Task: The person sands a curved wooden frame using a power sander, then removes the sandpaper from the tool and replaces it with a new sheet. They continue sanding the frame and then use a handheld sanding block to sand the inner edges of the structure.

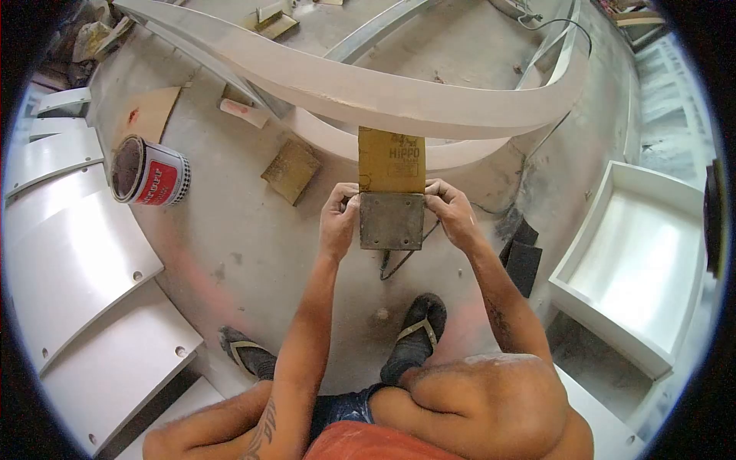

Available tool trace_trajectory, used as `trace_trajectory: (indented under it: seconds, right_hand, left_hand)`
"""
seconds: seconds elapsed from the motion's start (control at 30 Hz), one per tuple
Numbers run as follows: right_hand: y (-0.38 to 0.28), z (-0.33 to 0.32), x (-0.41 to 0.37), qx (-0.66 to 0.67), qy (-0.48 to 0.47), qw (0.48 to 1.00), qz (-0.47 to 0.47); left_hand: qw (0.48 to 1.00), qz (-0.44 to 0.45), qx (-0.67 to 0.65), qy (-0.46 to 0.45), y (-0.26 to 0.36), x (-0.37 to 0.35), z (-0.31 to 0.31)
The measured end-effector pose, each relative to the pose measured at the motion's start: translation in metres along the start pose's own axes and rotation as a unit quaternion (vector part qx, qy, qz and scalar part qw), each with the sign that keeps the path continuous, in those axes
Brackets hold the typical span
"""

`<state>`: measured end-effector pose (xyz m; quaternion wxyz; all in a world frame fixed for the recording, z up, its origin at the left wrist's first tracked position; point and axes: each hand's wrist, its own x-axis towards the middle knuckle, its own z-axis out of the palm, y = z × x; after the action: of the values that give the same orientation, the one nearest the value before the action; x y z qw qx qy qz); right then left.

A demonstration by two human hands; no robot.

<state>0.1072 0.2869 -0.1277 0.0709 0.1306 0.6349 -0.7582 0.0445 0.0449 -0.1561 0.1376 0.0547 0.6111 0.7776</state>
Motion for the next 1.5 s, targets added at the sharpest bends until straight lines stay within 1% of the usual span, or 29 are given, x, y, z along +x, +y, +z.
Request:
trace_trajectory:
  seconds: [0.07, 0.17, 0.27, 0.33, 0.47, 0.57, 0.63, 0.77, 0.87, 0.93, 0.97, 1.0, 1.03, 1.07, 1.13, 1.17, 1.23, 1.37, 1.5]
  right_hand:
    - [0.000, 0.000, -0.001, 0.000, -0.002, 1.000, 0.003]
    - [0.005, -0.001, -0.001, -0.003, 0.002, 1.000, -0.001]
    - [0.005, -0.002, -0.003, -0.034, 0.001, 0.999, 0.000]
    - [0.008, 0.000, -0.006, 0.009, 0.011, 1.000, -0.018]
    - [0.012, -0.003, -0.005, 0.025, 0.011, 0.999, -0.022]
    - [0.001, 0.001, -0.007, 0.029, 0.012, 0.999, -0.028]
    - [-0.008, 0.003, -0.011, -0.078, 0.020, 0.996, -0.031]
    - [-0.013, 0.013, -0.014, -0.115, 0.021, 0.993, -0.012]
    - [-0.003, 0.020, -0.012, -0.123, 0.040, 0.991, -0.040]
    - [-0.001, 0.026, -0.013, -0.105, 0.086, 0.990, -0.031]
    - [-0.001, 0.031, -0.015, -0.107, 0.086, 0.990, -0.030]
    - [-0.002, 0.035, -0.018, -0.123, 0.106, 0.986, -0.041]
    - [-0.003, 0.039, -0.019, -0.140, 0.124, 0.981, -0.052]
    - [-0.001, 0.041, -0.019, -0.142, 0.124, 0.981, -0.051]
    - [0.002, 0.044, -0.020, -0.235, 0.164, 0.955, -0.081]
    - [0.005, 0.044, -0.019, -0.235, 0.163, 0.955, -0.079]
    - [0.009, 0.045, -0.016, -0.286, 0.199, 0.929, -0.127]
    - [0.006, 0.045, -0.015, -0.269, 0.192, 0.936, -0.121]
    - [0.006, 0.046, -0.013, -0.305, 0.209, 0.920, -0.129]
  left_hand:
    - [1.000, -0.001, -0.012, 0.003, 0.000, -0.001, 0.001]
    - [1.000, 0.016, 0.010, -0.005, -0.002, 0.001, -0.003]
    - [0.999, 0.035, 0.022, -0.020, -0.004, 0.003, -0.006]
    - [0.997, 0.036, 0.058, -0.024, -0.003, 0.003, -0.008]
    - [0.998, 0.018, 0.048, -0.029, -0.006, 0.003, -0.010]
    - [0.998, 0.043, 0.047, -0.024, -0.007, 0.003, -0.009]
    - [0.995, 0.074, 0.057, -0.029, -0.003, 0.001, -0.010]
    - [0.995, 0.071, 0.051, -0.037, 0.002, -0.001, -0.009]
    - [0.995, 0.060, 0.078, -0.016, -0.001, -0.001, -0.010]
    - [0.989, 0.073, 0.128, -0.021, 0.000, -0.004, -0.008]
    - [0.989, 0.072, 0.126, -0.020, 0.000, -0.007, -0.005]
    - [0.970, 0.124, 0.210, 0.005, 0.006, -0.011, 0.003]
    - [0.940, 0.175, 0.291, 0.031, 0.010, -0.013, 0.011]
    - [0.941, 0.174, 0.290, 0.032, 0.012, -0.015, 0.016]
    - [0.975, 0.107, 0.190, 0.043, 0.013, -0.019, 0.023]
    - [0.975, 0.104, 0.190, 0.044, 0.013, -0.019, 0.026]
    - [0.974, 0.124, 0.182, 0.049, 0.013, -0.017, 0.030]
    - [0.971, 0.127, 0.195, 0.058, 0.015, -0.015, 0.033]
    - [0.968, 0.118, 0.214, 0.062, 0.014, -0.013, 0.033]
